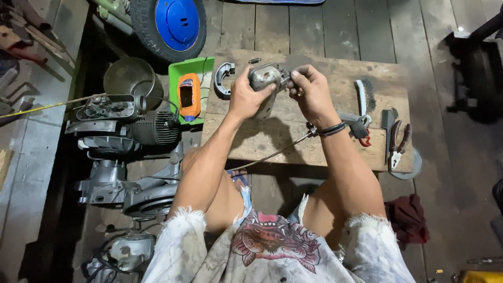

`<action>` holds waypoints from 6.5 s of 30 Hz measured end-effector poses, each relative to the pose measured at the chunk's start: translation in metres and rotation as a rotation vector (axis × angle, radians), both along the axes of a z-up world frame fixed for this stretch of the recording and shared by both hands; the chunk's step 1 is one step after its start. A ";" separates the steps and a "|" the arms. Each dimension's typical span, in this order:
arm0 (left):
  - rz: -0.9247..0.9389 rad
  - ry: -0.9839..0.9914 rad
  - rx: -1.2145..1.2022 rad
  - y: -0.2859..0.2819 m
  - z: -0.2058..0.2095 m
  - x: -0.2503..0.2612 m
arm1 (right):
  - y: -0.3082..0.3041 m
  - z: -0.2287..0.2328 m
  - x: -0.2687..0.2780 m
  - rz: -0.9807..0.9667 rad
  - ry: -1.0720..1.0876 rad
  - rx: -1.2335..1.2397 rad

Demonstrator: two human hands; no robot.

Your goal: The person scrubs a metal part with a wire brush, then flips it over to scrub the other side. The person continues to scrub the metal part with the wire brush.

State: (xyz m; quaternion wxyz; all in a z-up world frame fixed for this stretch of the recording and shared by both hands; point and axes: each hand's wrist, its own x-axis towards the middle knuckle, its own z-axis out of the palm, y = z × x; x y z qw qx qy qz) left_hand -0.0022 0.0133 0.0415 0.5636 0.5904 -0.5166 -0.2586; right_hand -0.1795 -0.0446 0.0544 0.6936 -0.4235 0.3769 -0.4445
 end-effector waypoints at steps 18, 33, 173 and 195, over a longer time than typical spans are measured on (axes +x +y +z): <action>-0.056 -0.035 0.020 0.006 -0.004 -0.004 | 0.007 0.015 0.003 0.075 0.417 -0.425; -0.158 -0.470 0.167 -0.015 -0.033 0.008 | -0.008 -0.009 -0.020 -0.149 1.297 -1.515; -0.036 -0.173 0.031 0.015 0.030 0.020 | -0.001 0.011 0.009 0.038 0.449 -0.622; -0.121 -0.516 0.031 0.014 0.009 0.025 | 0.009 0.025 -0.002 0.146 0.922 -0.989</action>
